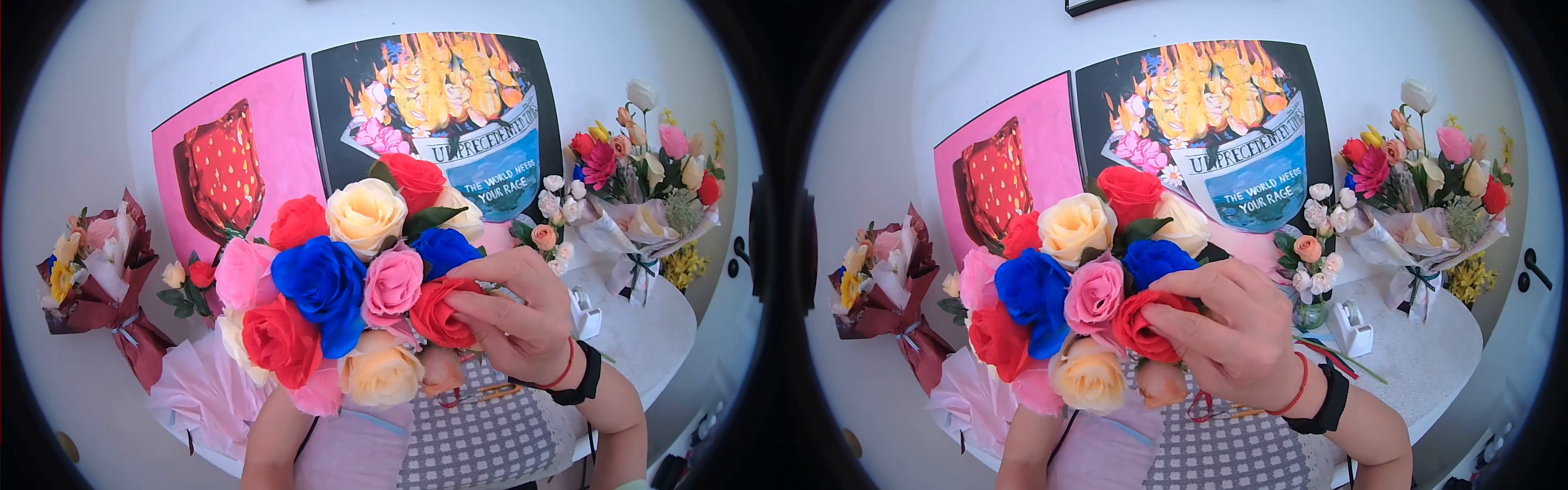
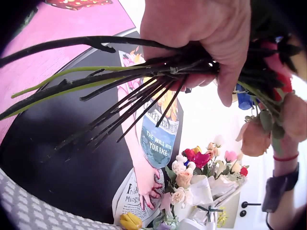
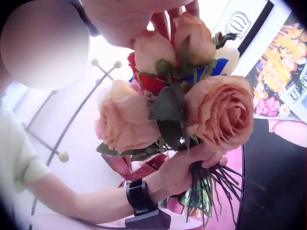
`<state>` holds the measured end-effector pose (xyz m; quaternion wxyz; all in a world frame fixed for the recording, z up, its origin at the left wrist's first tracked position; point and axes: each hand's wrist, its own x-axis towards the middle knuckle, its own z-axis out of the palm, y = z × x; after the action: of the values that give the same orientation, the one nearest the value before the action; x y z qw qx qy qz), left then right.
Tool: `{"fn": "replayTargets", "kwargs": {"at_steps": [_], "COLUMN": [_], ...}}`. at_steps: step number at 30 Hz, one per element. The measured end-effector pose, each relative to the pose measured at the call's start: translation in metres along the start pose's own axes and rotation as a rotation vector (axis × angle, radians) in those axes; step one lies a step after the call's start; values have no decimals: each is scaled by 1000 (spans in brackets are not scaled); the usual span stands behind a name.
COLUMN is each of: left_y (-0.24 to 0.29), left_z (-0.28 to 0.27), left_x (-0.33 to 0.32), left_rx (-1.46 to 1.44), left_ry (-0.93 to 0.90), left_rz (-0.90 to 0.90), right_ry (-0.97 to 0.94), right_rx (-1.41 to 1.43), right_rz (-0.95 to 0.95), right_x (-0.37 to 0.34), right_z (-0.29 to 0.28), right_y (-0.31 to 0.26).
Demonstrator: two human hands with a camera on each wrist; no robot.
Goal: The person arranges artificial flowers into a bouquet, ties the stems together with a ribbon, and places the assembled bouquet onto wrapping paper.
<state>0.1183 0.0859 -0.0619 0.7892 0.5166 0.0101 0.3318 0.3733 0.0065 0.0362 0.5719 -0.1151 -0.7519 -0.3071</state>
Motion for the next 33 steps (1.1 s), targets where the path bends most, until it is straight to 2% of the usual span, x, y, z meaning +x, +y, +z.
{"fn": "replayTargets", "kwargs": {"at_steps": [4, 5, 11, 13, 15, 16, 18, 19, 21, 29, 31, 33], "left_y": [7, 21, 32, 33, 32, 32, 31, 30, 29, 28, 30, 32], "left_z": [23, 35, 64, 72, 73, 70, 66, 65, 63, 62, 85, 121], "left_x": [11, 31, 39, 37, 36, 37, 37, 37, 37, 39, 38, 41], "left_rx": [128, 159, 339, 398, 425, 422, 414, 411, 404, 380, 475, 276], "left_ry": [19, 22, 55, 67, 72, 81, 100, 111, 128, 194, 243, 356], "left_rz": [64, 81, 187, 217, 232, 233, 234, 232, 228, 246, 235, 191], "right_ry": [-81, -118, -34, -88, -115, -116, -239, -239, -354, -422, -418, -339], "right_rx": [22, 37, 150, 113, 99, 99, 80, 82, -53, -65, -47, -43], "right_rz": [45, 76, 239, 172, -93, -93, -260, -258, -177, -229, -199, -171], "right_x": [2, 3, 17, 25, 31, 31, 28, 29, 30, 29, 35, 44], "right_z": [-3, -5, -13, -14, -5, -3, -1, 2, 7, -1, -3, -6], "right_y": [-1, -2, -8, -13, -24, -33, -50, -51, -50, -44, -43, -43]}}
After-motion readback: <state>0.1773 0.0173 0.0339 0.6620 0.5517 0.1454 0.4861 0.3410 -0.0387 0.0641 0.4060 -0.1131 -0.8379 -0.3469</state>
